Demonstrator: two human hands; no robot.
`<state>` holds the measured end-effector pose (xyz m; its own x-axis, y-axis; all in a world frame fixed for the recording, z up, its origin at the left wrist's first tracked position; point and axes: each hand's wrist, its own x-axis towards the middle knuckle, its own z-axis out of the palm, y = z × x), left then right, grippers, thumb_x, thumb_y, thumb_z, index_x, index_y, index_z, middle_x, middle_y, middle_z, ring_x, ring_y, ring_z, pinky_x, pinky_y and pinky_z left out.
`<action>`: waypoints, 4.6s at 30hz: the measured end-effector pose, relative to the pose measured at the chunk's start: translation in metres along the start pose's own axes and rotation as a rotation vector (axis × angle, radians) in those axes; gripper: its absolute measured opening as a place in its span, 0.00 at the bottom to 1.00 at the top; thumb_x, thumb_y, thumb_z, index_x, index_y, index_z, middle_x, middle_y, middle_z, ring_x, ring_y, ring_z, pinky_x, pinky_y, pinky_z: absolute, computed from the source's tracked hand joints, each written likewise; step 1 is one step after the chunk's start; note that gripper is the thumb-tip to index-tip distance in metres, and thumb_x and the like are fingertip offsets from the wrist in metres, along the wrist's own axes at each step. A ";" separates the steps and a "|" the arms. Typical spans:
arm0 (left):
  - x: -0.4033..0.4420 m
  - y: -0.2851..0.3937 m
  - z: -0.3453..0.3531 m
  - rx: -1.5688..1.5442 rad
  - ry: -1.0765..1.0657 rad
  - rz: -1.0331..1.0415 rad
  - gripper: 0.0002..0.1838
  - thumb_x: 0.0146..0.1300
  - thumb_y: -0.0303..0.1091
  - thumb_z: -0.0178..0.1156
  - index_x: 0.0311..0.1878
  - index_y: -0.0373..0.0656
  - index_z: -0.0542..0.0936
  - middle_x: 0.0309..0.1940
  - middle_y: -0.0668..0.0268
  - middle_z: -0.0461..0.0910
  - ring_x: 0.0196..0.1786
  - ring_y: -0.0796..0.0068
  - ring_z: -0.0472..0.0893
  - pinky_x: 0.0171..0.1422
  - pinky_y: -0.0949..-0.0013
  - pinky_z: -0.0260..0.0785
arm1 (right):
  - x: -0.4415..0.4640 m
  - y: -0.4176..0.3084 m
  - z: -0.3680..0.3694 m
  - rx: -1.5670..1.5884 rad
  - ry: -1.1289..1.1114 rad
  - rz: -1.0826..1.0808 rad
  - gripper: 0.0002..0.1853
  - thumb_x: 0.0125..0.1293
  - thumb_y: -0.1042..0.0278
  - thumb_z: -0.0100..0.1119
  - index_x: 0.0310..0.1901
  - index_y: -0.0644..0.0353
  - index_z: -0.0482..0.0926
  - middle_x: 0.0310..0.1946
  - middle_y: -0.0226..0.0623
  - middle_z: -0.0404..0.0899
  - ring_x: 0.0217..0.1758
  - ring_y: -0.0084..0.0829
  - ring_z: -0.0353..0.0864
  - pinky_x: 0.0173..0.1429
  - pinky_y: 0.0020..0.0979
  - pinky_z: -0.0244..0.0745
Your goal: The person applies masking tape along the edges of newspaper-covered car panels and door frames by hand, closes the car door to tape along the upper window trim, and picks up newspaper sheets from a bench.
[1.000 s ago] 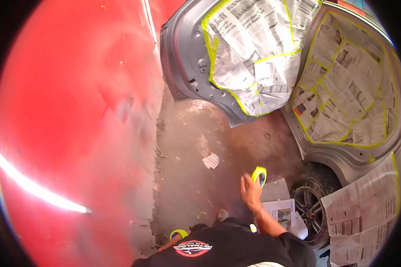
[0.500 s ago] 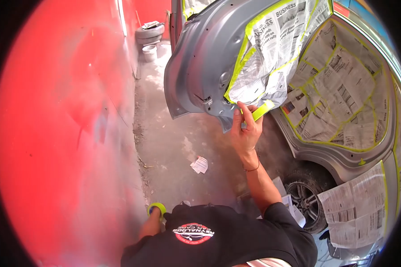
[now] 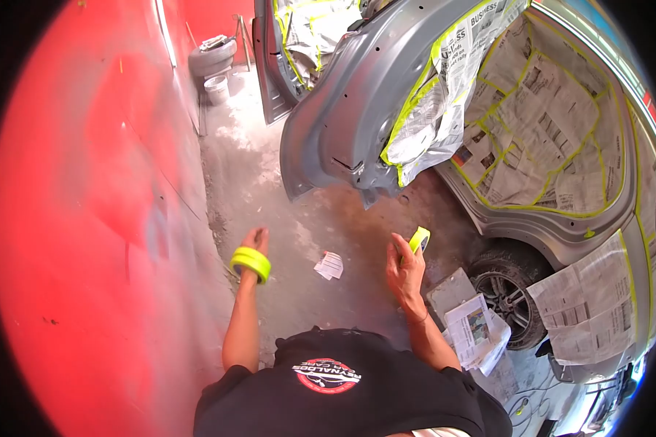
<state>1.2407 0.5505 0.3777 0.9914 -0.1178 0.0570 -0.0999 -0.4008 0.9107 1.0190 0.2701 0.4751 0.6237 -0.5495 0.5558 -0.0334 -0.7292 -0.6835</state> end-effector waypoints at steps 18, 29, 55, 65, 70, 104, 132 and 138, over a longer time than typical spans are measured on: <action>0.073 0.155 0.030 -0.175 0.357 0.709 0.17 0.69 0.42 0.63 0.50 0.38 0.86 0.44 0.52 0.86 0.47 0.54 0.86 0.54 0.61 0.76 | -0.099 0.016 -0.056 -0.283 0.022 0.277 0.13 0.66 0.63 0.64 0.50 0.54 0.84 0.27 0.53 0.77 0.33 0.51 0.79 0.41 0.44 0.75; 0.059 0.164 0.028 -0.061 0.364 0.516 0.18 0.69 0.44 0.63 0.44 0.36 0.85 0.36 0.53 0.86 0.38 0.56 0.84 0.45 0.61 0.75 | -0.097 0.009 -0.062 -0.219 0.057 0.299 0.13 0.63 0.62 0.67 0.48 0.54 0.84 0.31 0.49 0.75 0.25 0.41 0.76 0.34 0.40 0.73; -0.160 0.263 0.139 -0.298 -0.676 0.984 0.21 0.59 0.26 0.66 0.58 0.38 0.82 0.44 0.53 0.83 0.43 0.55 0.85 0.50 0.62 0.78 | -0.010 -0.057 -0.110 -0.245 0.565 -0.036 0.27 0.65 0.62 0.69 0.63 0.62 0.74 0.46 0.50 0.79 0.43 0.45 0.82 0.44 0.40 0.77; -0.190 0.303 0.219 -0.515 -0.459 1.324 0.20 0.60 0.36 0.68 0.53 0.37 0.83 0.50 0.52 0.83 0.53 0.50 0.82 0.64 0.54 0.72 | -0.017 -0.004 -0.215 -0.271 0.503 0.004 0.27 0.65 0.68 0.65 0.66 0.58 0.74 0.33 0.51 0.83 0.31 0.50 0.85 0.36 0.41 0.80; -0.159 0.351 0.182 -0.505 -0.258 1.184 0.26 0.71 0.49 0.54 0.54 0.32 0.82 0.49 0.50 0.84 0.54 0.50 0.82 0.66 0.54 0.71 | -0.009 0.029 -0.215 0.067 0.082 -0.315 0.33 0.64 0.67 0.67 0.71 0.46 0.69 0.37 0.53 0.82 0.35 0.56 0.84 0.35 0.44 0.77; -0.204 0.371 0.191 -0.196 -0.048 0.703 0.38 0.72 0.59 0.45 0.69 0.33 0.66 0.65 0.45 0.69 0.70 0.47 0.66 0.77 0.49 0.52 | 0.019 0.027 -0.207 0.391 -0.344 -0.508 0.39 0.60 0.64 0.67 0.73 0.53 0.64 0.39 0.57 0.79 0.30 0.57 0.82 0.34 0.50 0.77; -0.181 0.351 0.196 0.427 0.825 1.287 0.20 0.76 0.42 0.45 0.58 0.38 0.76 0.51 0.55 0.80 0.55 0.55 0.80 0.74 0.43 0.58 | 0.015 0.071 -0.221 0.498 -0.157 -0.431 0.43 0.60 0.61 0.71 0.75 0.55 0.60 0.29 0.44 0.82 0.25 0.43 0.82 0.27 0.42 0.75; -0.168 0.355 0.205 0.405 0.849 1.068 0.28 0.80 0.52 0.36 0.47 0.38 0.80 0.44 0.53 0.81 0.52 0.51 0.81 0.69 0.46 0.63 | 0.029 0.137 -0.293 0.479 -0.133 -0.542 0.44 0.60 0.65 0.70 0.71 0.79 0.57 0.17 0.41 0.77 0.13 0.41 0.76 0.21 0.38 0.74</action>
<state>1.0208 0.2416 0.6076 0.1599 -0.0107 0.9871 -0.6934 -0.7129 0.1046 0.8039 0.0346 0.5358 0.5464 -0.0860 0.8331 0.6325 -0.6097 -0.4778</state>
